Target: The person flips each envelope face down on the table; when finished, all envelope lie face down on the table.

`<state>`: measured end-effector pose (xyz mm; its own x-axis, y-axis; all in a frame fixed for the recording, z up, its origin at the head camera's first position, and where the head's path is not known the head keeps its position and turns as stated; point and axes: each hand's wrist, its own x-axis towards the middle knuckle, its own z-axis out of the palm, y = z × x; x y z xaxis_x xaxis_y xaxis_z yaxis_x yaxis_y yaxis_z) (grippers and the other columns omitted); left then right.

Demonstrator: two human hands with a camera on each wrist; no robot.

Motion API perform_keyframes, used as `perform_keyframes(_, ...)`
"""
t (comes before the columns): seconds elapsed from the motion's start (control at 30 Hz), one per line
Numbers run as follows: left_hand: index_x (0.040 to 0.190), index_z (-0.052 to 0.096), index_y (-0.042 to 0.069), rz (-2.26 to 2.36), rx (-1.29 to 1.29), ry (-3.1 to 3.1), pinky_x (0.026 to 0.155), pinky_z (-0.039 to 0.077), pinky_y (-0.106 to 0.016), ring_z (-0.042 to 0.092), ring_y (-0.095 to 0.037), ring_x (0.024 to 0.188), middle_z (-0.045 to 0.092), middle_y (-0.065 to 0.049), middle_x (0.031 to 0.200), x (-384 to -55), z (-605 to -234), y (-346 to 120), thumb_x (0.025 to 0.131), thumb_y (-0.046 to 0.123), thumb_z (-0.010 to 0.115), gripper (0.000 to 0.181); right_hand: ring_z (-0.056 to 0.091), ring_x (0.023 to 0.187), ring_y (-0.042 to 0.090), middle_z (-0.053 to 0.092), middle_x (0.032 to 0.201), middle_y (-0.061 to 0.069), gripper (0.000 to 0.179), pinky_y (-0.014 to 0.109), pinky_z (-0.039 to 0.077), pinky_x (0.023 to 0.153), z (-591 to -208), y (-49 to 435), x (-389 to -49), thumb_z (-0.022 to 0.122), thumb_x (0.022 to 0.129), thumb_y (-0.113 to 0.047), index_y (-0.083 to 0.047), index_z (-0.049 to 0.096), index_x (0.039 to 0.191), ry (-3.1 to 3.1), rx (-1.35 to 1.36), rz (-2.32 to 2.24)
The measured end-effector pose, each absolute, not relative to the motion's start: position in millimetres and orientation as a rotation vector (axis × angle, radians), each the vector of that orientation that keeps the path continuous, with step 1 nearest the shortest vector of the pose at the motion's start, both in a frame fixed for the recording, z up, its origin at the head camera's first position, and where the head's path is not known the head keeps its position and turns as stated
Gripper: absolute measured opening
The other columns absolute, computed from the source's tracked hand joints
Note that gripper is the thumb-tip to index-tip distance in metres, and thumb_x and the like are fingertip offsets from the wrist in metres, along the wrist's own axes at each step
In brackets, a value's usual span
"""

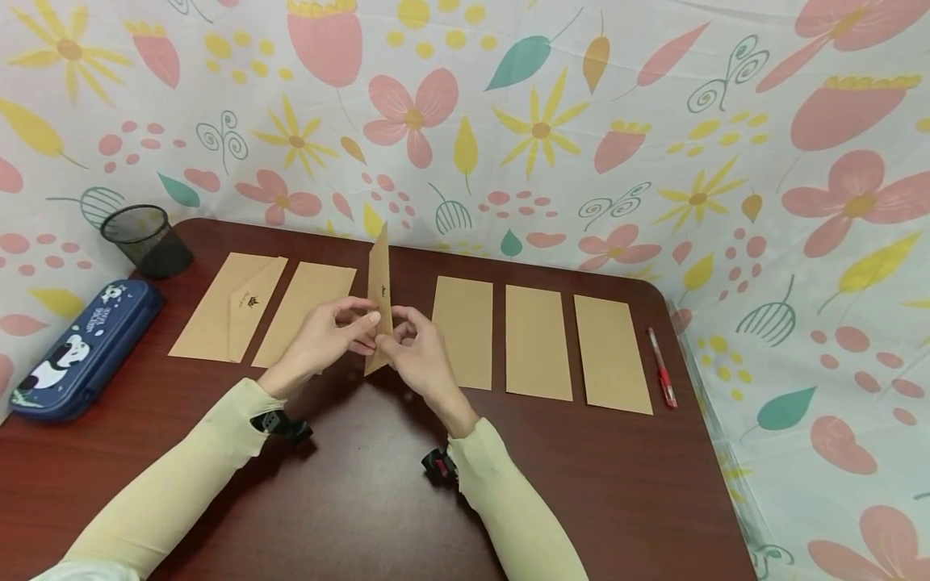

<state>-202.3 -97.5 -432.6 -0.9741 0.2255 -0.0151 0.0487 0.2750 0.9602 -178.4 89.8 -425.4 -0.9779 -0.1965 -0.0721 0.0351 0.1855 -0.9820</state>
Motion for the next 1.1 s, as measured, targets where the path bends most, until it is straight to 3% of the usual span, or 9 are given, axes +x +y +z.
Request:
perform_keyframes(0.23, 0.139, 0.070, -0.001, 1.603, 0.249, 2.662, 0.076, 0.058, -0.029, 0.082, -0.029, 0.093, 0.084, -0.021, 0.106, -196.3, -420.7, -95.2, 0.103, 0.034, 0.075, 0.050, 0.058, 0.062, 0.010, 0.061, 0.082, -0.001, 0.056, 0.023, 0.050, 0.061, -424.4, 85.3, -178.7, 0.084, 0.093, -0.009, -0.008, 0.064, 0.145, 2.228, -0.266, -1.906)
perform_keyframes(0.37, 0.115, 0.072, -0.003, 1.596, 0.210, 2.691, 0.071, 0.053, -0.026, 0.076, -0.024, 0.086, 0.081, -0.020, 0.097, -193.7, -418.5, -94.7, 0.098, 0.030, 0.080, 0.037, 0.059, 0.065, 0.009, 0.063, 0.085, -0.001, 0.060, 0.022, 0.051, 0.062, -425.6, 83.4, -180.4, 0.084, 0.092, -0.006, -0.006, 0.063, 0.148, 2.214, -0.299, -1.891)
perform_keyframes(0.47, 0.107, 0.071, -0.002, 1.658, 0.204, 2.636, 0.068, 0.051, -0.023, 0.072, -0.019, 0.081, 0.081, -0.020, 0.094, -192.2, -418.6, -94.5, 0.097, 0.020, 0.079, 0.025, 0.059, 0.067, 0.009, 0.063, 0.088, 0.000, 0.058, 0.022, 0.050, 0.062, -425.9, 82.8, -181.1, 0.081, 0.093, -0.001, -0.004, 0.063, 0.149, 2.217, -0.293, -1.884)
perform_keyframes(0.67, 0.130, 0.070, -0.003, 1.775, 0.154, 2.519, 0.076, 0.054, -0.015, 0.079, -0.017, 0.096, 0.083, -0.024, 0.111, -191.2, -419.3, -97.7, 0.097, 0.005, 0.075, 0.034, 0.062, 0.077, 0.012, 0.066, 0.095, 0.007, 0.053, 0.020, 0.051, 0.070, -427.6, 84.8, -182.6, 0.083, 0.093, -0.004, -0.002, 0.066, 0.143, 2.426, -0.255, -1.788)
perform_keyframes(0.9, 0.123, 0.066, -0.004, 1.810, 0.050, 2.505, 0.073, 0.051, -0.017, 0.067, -0.003, 0.080, 0.081, -0.020, 0.099, -193.0, -421.0, -107.1, 0.096, 0.005, 0.077, 0.031, 0.068, 0.097, 0.023, 0.067, 0.119, 0.015, 0.068, 0.033, 0.056, 0.087, -434.0, 90.7, -183.6, 0.088, 0.093, -0.026, -0.003, 0.059, 0.149, 2.706, -0.060, -1.482)
perform_keyframes(1.1, 0.126, 0.065, -0.006, 1.818, 0.023, 2.462, 0.076, 0.051, -0.018, 0.066, -0.003, 0.083, 0.081, -0.023, 0.108, -196.2, -426.1, -112.1, 0.097, 0.005, 0.076, 0.034, 0.068, 0.080, 0.018, 0.069, 0.116, 0.012, 0.079, 0.033, 0.057, 0.080, -438.2, 92.5, -184.3, 0.086, 0.095, -0.036, -0.005, 0.050, 0.158, 2.706, 0.010, -1.322)
